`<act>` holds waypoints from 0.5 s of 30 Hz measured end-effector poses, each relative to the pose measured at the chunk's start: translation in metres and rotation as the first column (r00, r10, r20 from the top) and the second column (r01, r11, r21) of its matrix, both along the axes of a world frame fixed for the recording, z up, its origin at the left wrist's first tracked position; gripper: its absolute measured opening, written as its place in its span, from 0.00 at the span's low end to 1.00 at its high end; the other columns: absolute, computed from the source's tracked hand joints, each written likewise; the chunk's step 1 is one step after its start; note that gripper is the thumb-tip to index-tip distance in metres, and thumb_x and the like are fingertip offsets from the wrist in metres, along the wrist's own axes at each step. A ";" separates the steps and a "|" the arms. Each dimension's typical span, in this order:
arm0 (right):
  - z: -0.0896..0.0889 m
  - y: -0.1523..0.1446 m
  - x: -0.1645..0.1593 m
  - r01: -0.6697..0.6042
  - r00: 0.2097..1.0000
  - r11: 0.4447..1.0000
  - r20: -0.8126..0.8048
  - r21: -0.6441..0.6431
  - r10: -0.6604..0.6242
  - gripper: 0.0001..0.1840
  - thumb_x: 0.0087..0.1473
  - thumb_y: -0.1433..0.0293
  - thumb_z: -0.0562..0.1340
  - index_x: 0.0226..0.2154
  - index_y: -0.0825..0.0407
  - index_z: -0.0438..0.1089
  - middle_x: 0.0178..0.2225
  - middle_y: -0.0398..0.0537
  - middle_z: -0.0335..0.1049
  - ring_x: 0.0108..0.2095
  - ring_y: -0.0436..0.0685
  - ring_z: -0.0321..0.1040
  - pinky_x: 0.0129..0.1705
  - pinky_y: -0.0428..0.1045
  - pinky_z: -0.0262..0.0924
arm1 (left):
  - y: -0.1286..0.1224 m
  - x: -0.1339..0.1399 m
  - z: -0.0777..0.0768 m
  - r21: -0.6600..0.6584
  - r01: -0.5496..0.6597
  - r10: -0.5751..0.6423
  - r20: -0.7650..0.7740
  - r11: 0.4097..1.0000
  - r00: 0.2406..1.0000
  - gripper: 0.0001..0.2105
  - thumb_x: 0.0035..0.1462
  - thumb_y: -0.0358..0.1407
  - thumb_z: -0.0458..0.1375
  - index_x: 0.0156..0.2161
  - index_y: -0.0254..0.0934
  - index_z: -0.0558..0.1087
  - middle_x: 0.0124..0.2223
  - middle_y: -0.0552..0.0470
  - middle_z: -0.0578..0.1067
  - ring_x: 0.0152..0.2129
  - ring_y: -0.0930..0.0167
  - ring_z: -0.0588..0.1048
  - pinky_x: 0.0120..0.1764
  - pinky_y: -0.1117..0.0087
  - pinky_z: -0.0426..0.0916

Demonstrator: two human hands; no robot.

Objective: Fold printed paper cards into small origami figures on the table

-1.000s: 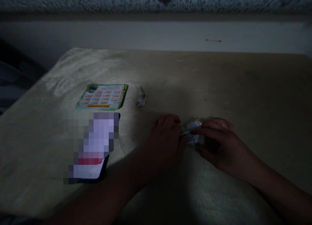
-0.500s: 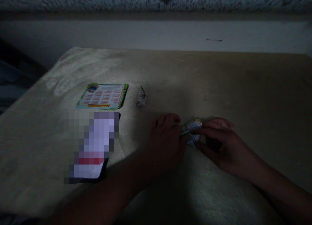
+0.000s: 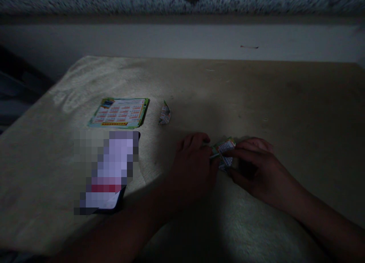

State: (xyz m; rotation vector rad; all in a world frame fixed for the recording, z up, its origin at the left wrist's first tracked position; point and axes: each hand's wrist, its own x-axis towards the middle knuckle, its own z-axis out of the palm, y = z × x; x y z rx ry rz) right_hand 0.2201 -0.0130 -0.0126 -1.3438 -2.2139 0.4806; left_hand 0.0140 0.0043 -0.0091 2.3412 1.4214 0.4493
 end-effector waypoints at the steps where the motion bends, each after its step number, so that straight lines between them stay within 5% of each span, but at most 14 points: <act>1: 0.000 0.000 0.000 0.001 1.000 1.000 -0.006 0.004 -0.001 0.18 0.52 0.74 0.68 0.46 0.43 0.74 0.39 0.44 0.77 0.43 0.61 0.70 0.51 0.63 0.58 | 0.000 0.000 0.000 0.001 -0.004 0.004 0.001 1.000 1.000 0.09 0.63 0.37 0.58 0.41 0.33 0.77 0.53 0.42 0.71 0.52 0.57 0.68 0.55 0.51 0.63; 15: -0.001 -0.005 -0.002 0.063 0.996 0.998 -0.063 -0.024 -0.064 0.33 0.53 0.72 0.65 0.61 0.49 0.60 0.41 0.51 0.74 0.45 0.64 0.71 0.49 0.62 0.65 | -0.001 0.002 0.003 -0.026 -0.033 0.033 0.021 0.999 0.999 0.08 0.61 0.35 0.58 0.39 0.33 0.78 0.52 0.42 0.71 0.51 0.58 0.68 0.56 0.50 0.62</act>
